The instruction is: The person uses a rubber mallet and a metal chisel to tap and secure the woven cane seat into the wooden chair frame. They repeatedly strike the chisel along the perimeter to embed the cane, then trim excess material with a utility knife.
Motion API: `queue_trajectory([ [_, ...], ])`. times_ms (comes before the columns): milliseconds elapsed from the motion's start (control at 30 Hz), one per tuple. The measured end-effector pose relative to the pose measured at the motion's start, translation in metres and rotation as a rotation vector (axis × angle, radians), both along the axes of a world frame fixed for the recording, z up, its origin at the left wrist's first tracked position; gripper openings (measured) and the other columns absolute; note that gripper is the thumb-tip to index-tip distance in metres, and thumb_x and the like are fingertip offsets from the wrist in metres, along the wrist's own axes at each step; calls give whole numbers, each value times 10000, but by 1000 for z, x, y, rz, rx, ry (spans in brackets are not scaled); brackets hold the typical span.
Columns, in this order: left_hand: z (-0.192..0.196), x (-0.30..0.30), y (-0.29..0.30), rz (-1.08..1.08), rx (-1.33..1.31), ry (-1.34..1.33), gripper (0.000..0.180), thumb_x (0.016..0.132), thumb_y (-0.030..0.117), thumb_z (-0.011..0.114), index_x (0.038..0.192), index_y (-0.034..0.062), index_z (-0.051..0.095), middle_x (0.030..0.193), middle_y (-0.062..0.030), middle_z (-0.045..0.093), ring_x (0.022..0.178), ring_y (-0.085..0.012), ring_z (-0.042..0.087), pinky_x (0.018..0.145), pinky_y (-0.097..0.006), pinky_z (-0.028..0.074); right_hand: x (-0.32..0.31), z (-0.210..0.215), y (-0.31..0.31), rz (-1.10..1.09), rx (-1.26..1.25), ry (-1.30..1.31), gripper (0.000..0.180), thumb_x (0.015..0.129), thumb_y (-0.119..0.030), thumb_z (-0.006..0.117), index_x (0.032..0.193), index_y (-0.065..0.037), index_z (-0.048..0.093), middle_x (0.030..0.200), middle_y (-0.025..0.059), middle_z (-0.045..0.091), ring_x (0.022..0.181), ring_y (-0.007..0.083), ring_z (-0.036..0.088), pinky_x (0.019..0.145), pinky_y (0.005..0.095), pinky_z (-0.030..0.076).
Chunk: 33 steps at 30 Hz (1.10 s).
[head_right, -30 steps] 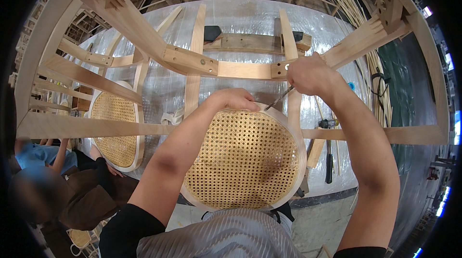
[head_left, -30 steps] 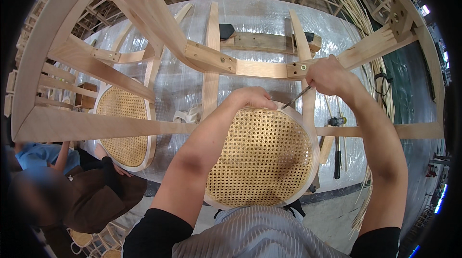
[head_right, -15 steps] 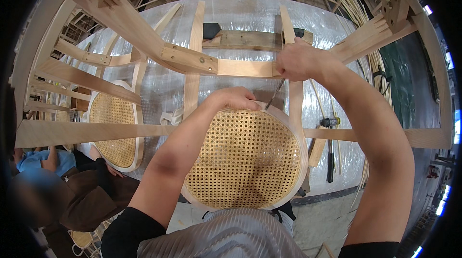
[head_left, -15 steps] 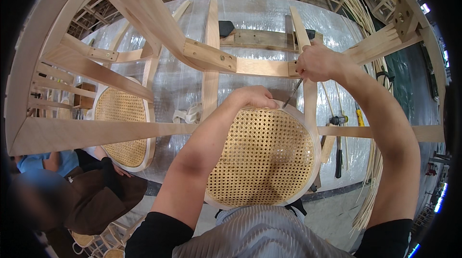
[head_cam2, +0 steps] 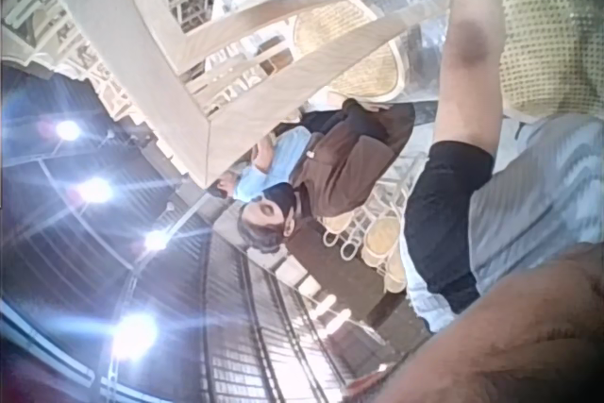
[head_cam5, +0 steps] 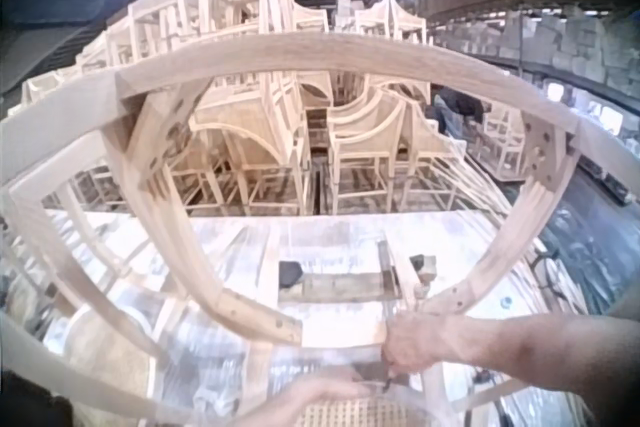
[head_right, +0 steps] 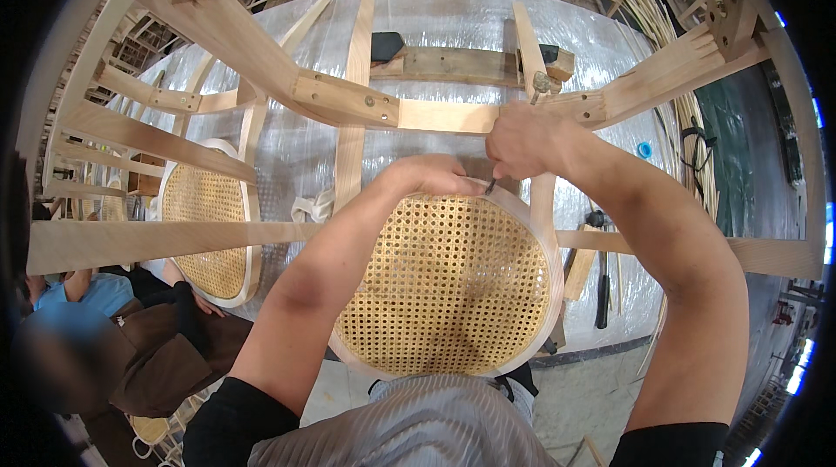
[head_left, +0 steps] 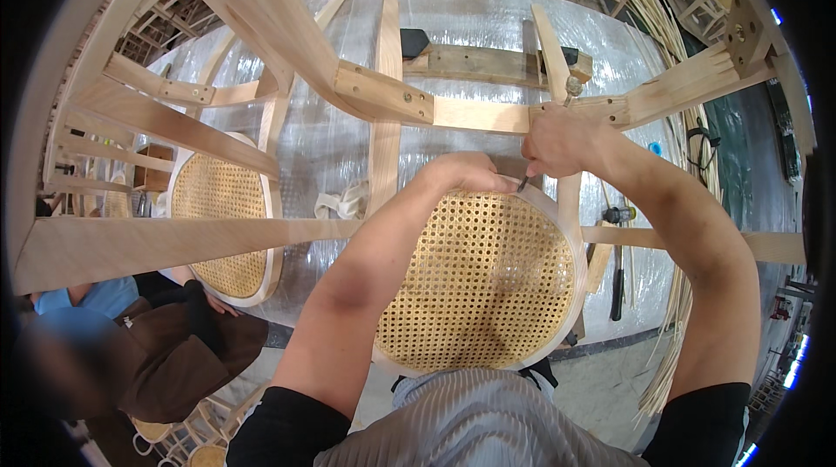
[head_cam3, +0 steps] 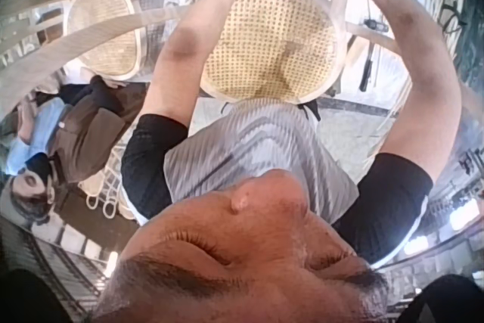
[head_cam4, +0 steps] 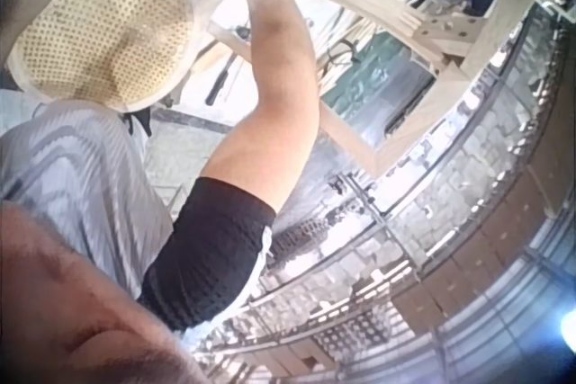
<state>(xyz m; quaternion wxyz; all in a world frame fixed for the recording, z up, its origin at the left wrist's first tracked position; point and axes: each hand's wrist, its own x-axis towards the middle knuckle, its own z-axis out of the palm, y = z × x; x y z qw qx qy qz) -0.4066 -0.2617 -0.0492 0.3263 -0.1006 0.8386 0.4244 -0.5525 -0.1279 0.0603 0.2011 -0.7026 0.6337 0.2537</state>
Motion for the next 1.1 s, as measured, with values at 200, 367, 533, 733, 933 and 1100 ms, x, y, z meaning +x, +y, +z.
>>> queue_trajectory([
  [200, -7, 2, -5, 2, 40, -1, 807, 889, 708, 726, 1239, -16, 801, 1212, -241, 792, 1146, -333, 735, 992, -428, 537, 25, -25, 10, -23, 23, -48, 251, 981, -362, 706, 958, -150, 837, 885, 126, 798, 909, 367, 776, 787, 528, 585],
  [367, -4, 0, -3, 31, 78, 18, 788, 875, 676, 748, 1252, -14, 798, 1247, -216, 794, 1137, -323, 740, 1001, -423, 542, 30, -26, 20, -28, 17, -60, 203, 966, -271, 670, 966, -157, 839, 902, 121, 805, 883, 358, 782, 770, 535, 584],
  [533, 3, 4, -4, 60, 81, -38, 771, 854, 648, 786, 1264, -4, 799, 1237, -201, 798, 1131, -303, 744, 996, -408, 549, 43, -17, 21, -40, 26, 31, 193, 940, -215, 655, 938, -138, 831, 874, 138, 795, 856, 362, 778, 757, 545, 586],
  [733, 4, 1, -1, 98, 119, -54, 803, 810, 638, 834, 1261, -24, 796, 1244, -196, 795, 1138, -286, 742, 992, -398, 555, 41, -28, 35, -29, -98, -38, 135, 878, -151, 683, 833, -104, 801, 784, 142, 766, 800, 363, 769, 742, 512, 596],
  [933, 0, 0, -4, -12, -11, 5, 866, 818, 703, 773, 1301, -16, 778, 1294, -223, 777, 1188, -336, 731, 1020, -426, 549, 46, -28, 37, 13, -137, -40, 84, 818, -115, 711, 814, -93, 791, 756, 151, 755, 773, 363, 767, 737, 502, 599],
  [1100, 2, -1, -4, -43, -4, 7, 844, 852, 700, 709, 1308, -8, 772, 1330, -250, 756, 1231, -368, 714, 1046, -450, 538, 52, -30, 39, 8, -106, 30, 78, 810, -108, 711, 803, -80, 784, 748, 142, 756, 768, 347, 773, 735, 478, 609],
])
